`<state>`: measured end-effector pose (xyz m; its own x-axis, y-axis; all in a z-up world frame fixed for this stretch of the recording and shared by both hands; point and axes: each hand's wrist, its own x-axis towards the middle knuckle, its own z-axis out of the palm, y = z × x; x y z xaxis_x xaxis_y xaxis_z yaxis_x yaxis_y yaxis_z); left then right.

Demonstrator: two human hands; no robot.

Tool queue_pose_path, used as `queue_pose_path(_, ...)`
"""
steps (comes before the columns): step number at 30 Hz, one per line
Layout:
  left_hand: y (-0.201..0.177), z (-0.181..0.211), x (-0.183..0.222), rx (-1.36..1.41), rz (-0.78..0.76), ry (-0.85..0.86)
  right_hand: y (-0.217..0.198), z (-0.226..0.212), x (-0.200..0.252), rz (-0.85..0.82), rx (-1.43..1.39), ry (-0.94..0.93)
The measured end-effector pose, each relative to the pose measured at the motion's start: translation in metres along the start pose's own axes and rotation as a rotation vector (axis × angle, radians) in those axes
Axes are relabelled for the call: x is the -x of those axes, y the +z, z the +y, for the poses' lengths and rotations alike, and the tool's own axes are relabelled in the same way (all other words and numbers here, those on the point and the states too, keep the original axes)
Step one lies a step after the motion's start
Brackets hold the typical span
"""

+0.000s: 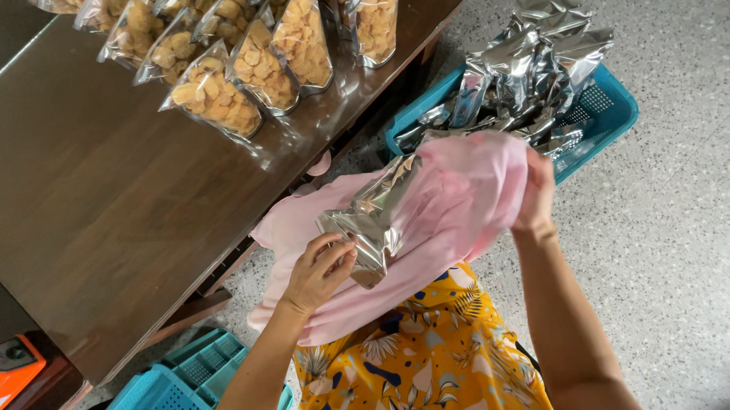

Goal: The person repeatedly picks up small transparent bags filled with snacks, wipes them with a pink cloth, and places them on a table. The person also handles empty silver foil bags, wiping them and placing them into a blue basket.

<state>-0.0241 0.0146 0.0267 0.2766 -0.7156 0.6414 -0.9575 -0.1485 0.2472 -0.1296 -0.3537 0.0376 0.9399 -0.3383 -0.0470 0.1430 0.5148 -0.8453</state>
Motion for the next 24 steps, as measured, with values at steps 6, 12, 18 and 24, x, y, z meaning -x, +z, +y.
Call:
queue_pose_path(6, -0.002, 0.003, -0.01, 0.03, -0.013, -0.01, 0.092, 0.07, 0.032, -0.617, 1.314, -0.613)
queue_pose_path(12, -0.014, 0.01, -0.002, -0.02, -0.043, -0.066, 0.092, 0.122, -0.026, -0.383, 1.583, -0.797)
queue_pose_path(18, -0.02, 0.003, -0.02, -0.026, 0.029, 0.009, -0.019, 0.141, -0.082, 0.172, 0.945, 0.392)
queue_pose_path(24, -0.067, -0.01, -0.085, -0.055, 0.148, 0.063, -0.027, 0.03, -0.014, 0.132, -0.219, 0.139)
